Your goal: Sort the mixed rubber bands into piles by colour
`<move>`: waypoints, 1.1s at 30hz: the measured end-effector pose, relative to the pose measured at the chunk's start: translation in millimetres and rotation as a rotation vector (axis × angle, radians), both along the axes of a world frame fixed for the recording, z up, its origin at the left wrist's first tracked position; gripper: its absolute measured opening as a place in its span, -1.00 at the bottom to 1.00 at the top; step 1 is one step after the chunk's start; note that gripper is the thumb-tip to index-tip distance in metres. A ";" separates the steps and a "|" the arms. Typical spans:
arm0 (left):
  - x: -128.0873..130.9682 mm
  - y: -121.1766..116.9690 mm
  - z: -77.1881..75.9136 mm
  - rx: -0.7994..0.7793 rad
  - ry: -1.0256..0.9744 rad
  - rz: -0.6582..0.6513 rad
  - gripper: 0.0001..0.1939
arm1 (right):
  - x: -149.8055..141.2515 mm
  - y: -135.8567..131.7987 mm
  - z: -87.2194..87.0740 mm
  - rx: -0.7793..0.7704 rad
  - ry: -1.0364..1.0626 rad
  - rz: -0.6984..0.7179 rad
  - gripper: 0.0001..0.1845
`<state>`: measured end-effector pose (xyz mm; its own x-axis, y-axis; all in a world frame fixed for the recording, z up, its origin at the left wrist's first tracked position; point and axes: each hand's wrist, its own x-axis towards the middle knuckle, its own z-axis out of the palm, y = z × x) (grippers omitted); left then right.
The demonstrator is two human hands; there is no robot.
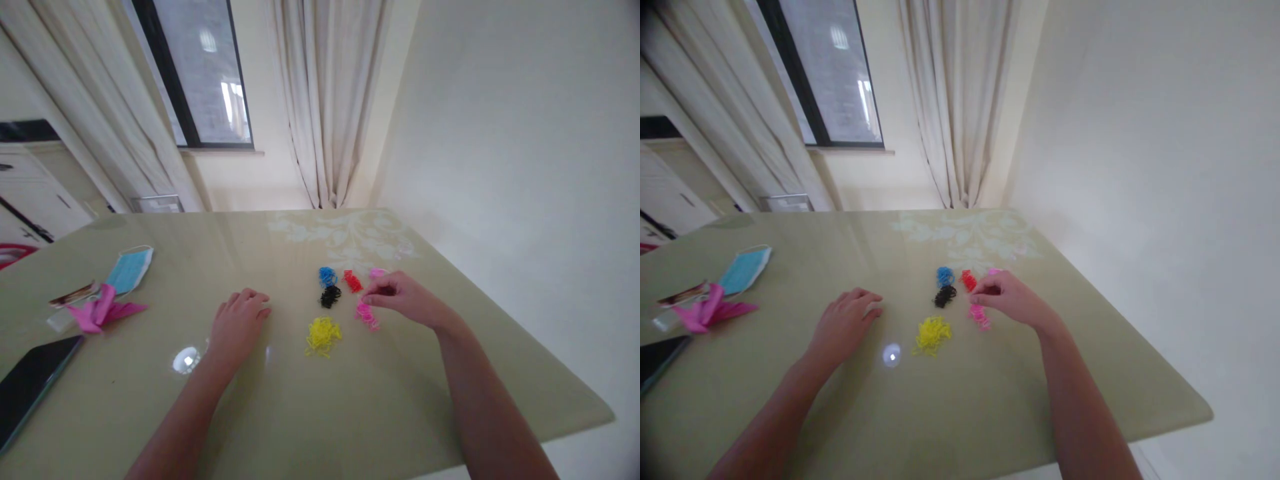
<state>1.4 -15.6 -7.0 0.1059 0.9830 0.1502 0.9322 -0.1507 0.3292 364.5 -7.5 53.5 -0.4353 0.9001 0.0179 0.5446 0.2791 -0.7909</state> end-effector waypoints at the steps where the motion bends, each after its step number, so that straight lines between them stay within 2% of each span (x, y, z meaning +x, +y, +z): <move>1: -5.5 2.7 -2.0 -0.039 0.017 -0.011 -0.74 | 8.0 1.4 0.0 0.002 -0.024 -0.008 -0.64; 5: -14.6 8.9 -5.9 -0.136 -0.025 -0.038 -0.76 | 21.3 6.7 -9.1 -0.013 -0.174 -0.027 -0.68; 11: -13.9 8.8 -5.5 -0.147 -0.025 -0.055 -0.81 | 15.2 11.9 -23.2 -0.034 -0.264 0.002 -0.79; 19: -17.9 8.6 -9.5 -0.103 0.060 -0.009 -0.80 | 14.7 15.9 -33.0 -0.010 -0.303 -0.043 -0.80; 24: -15.7 8.9 -4.6 0.000 0.007 -0.013 -0.77 | 17.7 17.0 -33.0 -0.017 -0.295 -0.058 -0.76; 26: -13.8 8.4 0.6 0.040 -0.077 0.032 -0.76 | 18.3 16.8 -31.9 -0.017 -0.280 -0.064 -0.76; 28: -9.9 6.9 6.9 0.023 -0.246 0.056 -0.75 | 16.5 16.5 -29.2 0.016 -0.274 -0.098 -0.71; 31: 2.4 1.6 16.0 -0.065 -0.641 -0.013 -0.72 | 4.5 14.8 -22.7 0.153 -0.222 -0.180 -0.58; 33: 14.2 -4.3 20.5 -0.098 -0.874 -0.072 -0.71 | -11.6 11.0 -18.7 0.241 -0.114 -0.205 -0.55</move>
<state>15.6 -19.9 13.5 0.0548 0.9911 0.1215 0.3300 -0.1328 0.9346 352.9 3.5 34.8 -0.2566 0.9452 0.2021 0.6901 0.3256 -0.6464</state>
